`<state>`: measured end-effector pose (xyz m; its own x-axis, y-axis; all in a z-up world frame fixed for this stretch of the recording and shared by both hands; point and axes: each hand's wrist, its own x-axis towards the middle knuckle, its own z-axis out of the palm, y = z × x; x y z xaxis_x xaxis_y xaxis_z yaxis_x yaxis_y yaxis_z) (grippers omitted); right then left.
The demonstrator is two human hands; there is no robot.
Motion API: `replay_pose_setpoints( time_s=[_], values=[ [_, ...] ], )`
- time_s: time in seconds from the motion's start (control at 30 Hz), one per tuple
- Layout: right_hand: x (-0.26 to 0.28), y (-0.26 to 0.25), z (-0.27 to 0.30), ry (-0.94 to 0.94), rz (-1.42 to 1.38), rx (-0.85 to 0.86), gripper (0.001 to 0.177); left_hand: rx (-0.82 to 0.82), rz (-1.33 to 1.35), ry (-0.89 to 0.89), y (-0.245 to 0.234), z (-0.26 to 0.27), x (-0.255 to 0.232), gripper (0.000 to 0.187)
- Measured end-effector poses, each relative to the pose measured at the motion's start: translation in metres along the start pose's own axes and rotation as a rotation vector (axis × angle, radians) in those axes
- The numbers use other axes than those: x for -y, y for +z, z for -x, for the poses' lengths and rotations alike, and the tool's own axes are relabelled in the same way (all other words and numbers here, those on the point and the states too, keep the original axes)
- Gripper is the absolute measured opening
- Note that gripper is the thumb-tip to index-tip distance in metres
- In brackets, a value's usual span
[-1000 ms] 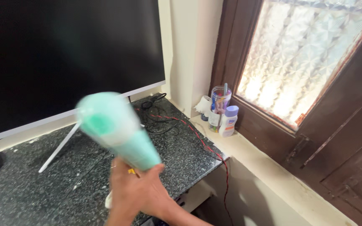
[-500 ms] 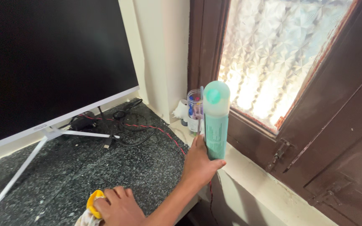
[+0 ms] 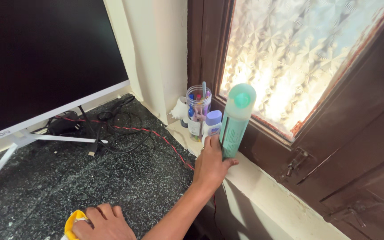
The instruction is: The person wipes down various items on a desk, including a white marker box, several notebooks, a plastic ruler, a small blue handheld mirror, and an aerosol canister, before finally wiping the screen and frame of a computer monitor with a cloth.
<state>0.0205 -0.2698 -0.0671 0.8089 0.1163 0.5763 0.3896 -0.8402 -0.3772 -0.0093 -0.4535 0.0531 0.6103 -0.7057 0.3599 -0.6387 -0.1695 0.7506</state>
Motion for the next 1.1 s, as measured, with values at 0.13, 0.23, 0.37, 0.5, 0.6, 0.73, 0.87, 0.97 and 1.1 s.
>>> replay_pose_setpoints(
  time_s=[0.13, 0.23, 0.37, 0.5, 0.6, 0.73, 0.87, 0.97, 1.1],
  values=[
    [-0.001, 0.0, 0.003, 0.006, -0.001, 0.029, 0.024, 0.033, -0.15, 0.004, 0.003, -0.005, 0.008, 0.072],
    [-0.003, -0.005, 0.002, 0.037, -0.065, 0.015, 0.021, 0.042, -0.24, -0.001, 0.003, -0.008, 0.009, 0.07],
    [-0.002, -0.01, -0.004, 0.015, -0.045, 0.035, 0.024, 0.037, -0.256, -0.013, -0.003, -0.009, 0.01, 0.07],
    [0.012, -0.012, -0.009, 0.045, -0.105, 0.071, 0.052, 0.033, -0.251, -0.014, -0.007, -0.003, 0.012, 0.068],
    [0.021, -0.024, -0.008, 0.059, -0.033, 0.062, 0.051, -0.007, -0.245, -0.01, -0.011, 0.003, 0.015, 0.064],
    [0.035, -0.045, -0.017, 0.083, -0.084, 0.098, 0.058, -0.105, -0.149, 0.035, -0.022, 0.015, 0.014, 0.063],
    [0.046, -0.062, -0.026, 0.144, -0.245, 0.125, 0.084, -0.06, -0.258, 0.008, -0.044, 0.044, 0.013, 0.05],
    [0.042, -0.053, -0.021, 0.079, -0.2, 0.119, 0.083, -0.083, -0.259, 0.058, -0.07, 0.075, 0.01, 0.041],
    [0.012, -0.016, -0.009, -0.038, -0.105, -0.067, 0.066, -0.165, -0.295, 0.007, -0.121, 0.128, 0.027, 0.035]
  ],
)
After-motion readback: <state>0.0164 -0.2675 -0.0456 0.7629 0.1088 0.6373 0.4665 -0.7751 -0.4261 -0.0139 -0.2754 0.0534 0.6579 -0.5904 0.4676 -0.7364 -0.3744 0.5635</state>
